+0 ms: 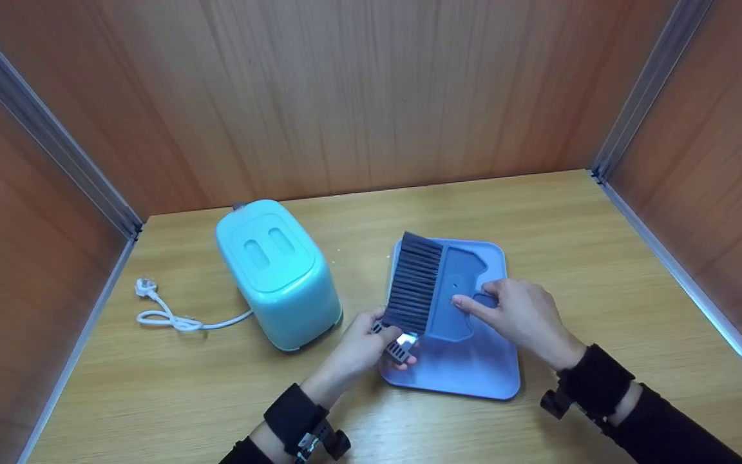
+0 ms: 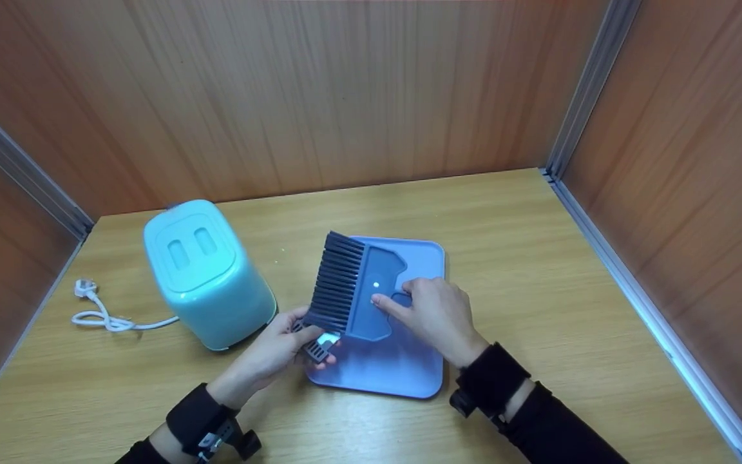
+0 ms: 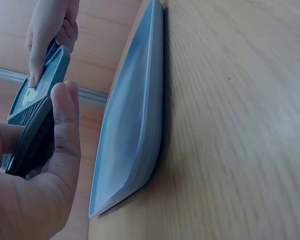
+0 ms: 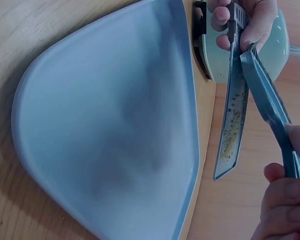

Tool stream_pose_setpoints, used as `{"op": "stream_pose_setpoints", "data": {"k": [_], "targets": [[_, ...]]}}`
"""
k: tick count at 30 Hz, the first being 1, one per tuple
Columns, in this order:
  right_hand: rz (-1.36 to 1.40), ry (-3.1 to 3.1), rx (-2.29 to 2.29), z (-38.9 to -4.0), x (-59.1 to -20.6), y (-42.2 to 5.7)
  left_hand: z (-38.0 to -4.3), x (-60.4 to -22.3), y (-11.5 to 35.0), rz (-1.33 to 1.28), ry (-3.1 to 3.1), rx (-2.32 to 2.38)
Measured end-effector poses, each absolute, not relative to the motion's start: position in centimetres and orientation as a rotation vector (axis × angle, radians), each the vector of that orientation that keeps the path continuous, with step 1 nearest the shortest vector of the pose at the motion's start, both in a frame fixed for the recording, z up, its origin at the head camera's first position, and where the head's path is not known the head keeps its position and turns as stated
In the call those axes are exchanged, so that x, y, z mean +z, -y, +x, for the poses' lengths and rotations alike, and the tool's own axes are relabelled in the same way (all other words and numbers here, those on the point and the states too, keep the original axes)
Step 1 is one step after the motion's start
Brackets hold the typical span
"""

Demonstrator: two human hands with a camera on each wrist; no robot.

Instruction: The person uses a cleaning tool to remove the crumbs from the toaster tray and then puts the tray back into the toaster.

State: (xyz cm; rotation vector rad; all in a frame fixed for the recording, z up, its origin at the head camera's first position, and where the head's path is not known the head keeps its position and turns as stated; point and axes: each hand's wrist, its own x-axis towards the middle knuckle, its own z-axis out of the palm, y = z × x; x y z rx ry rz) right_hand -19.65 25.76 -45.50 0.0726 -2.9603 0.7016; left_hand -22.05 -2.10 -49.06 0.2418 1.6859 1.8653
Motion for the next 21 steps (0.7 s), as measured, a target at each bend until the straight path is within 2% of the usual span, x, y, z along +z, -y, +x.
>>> {"op": "stream_pose_setpoints", "data": {"k": [21], "targets": [[0.057, 2.833, 0.320, -19.4, -45.5, -28.6, -22.0, -48.0, 2.7, 0.236, -1.751, 1.758]]}}
